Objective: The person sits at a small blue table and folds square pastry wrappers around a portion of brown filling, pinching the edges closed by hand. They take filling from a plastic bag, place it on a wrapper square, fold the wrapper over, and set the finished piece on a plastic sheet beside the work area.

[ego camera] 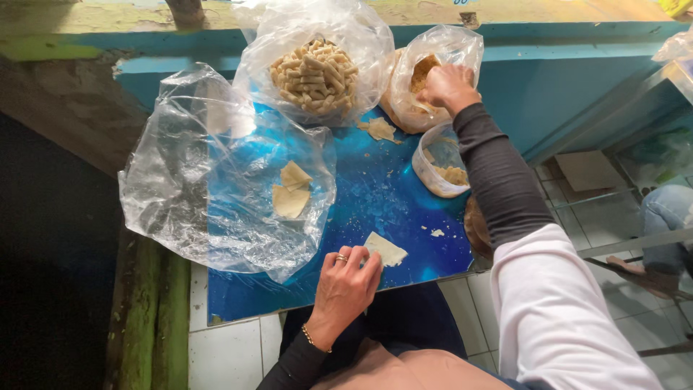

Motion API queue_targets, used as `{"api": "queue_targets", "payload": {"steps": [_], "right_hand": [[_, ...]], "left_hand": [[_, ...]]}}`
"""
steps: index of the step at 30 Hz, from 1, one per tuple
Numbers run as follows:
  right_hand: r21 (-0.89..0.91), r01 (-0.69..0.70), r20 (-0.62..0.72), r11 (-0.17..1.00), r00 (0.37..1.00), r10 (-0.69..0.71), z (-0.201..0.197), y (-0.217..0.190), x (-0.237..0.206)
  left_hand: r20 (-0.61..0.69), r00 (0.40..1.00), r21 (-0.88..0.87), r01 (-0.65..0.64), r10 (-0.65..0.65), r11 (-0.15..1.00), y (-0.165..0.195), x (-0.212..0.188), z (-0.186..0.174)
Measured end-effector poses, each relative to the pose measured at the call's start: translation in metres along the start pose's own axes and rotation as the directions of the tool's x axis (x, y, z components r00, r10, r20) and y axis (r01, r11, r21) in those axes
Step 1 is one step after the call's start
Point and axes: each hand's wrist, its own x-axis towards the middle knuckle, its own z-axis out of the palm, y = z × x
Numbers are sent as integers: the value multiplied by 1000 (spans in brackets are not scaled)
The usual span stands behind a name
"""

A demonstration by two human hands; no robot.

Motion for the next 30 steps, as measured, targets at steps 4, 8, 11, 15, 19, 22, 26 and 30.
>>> {"api": "queue_targets", "payload": {"steps": [4, 8, 11, 15, 19, 22, 26, 30], "right_hand": [[-97, 27, 62, 995, 998, -21, 19, -10, 14], [-103, 42, -5, 994, 999, -42, 31, -6, 25], [-96, 54, -107, 994, 992, -65, 30, 5, 28], [-175, 189, -244, 966, 943, -228, 37, 12, 15], [9, 249, -163, 969, 956, -244, 40, 19, 0], [-49, 137, -212, 989, 967, -144, 40, 35, -5], [183, 159, -432, 970, 899, -66, 34, 62, -16], [561, 122, -316, 818, 946, 75, 16, 65, -47]], "left_hand": [[-7, 1000, 1, -10, 10, 1000, 0, 0, -1], [-10, 1000, -35, -5, 4, 999, 0, -1, -1], [-15, 1000, -38, -1, 0, 999, 0, -2, -2], [2, 1000, -54, 11, -11, 998, 1, -2, -3], [21, 1000, -55, 15, -13, 998, 1, -1, -4], [-16, 1000, -65, 0, -1, 998, 1, -1, -6], [-24, 1000, -93, 3, -6, 996, 0, -1, -7], [13, 1000, -95, 22, -21, 995, -1, 0, -7]]}}
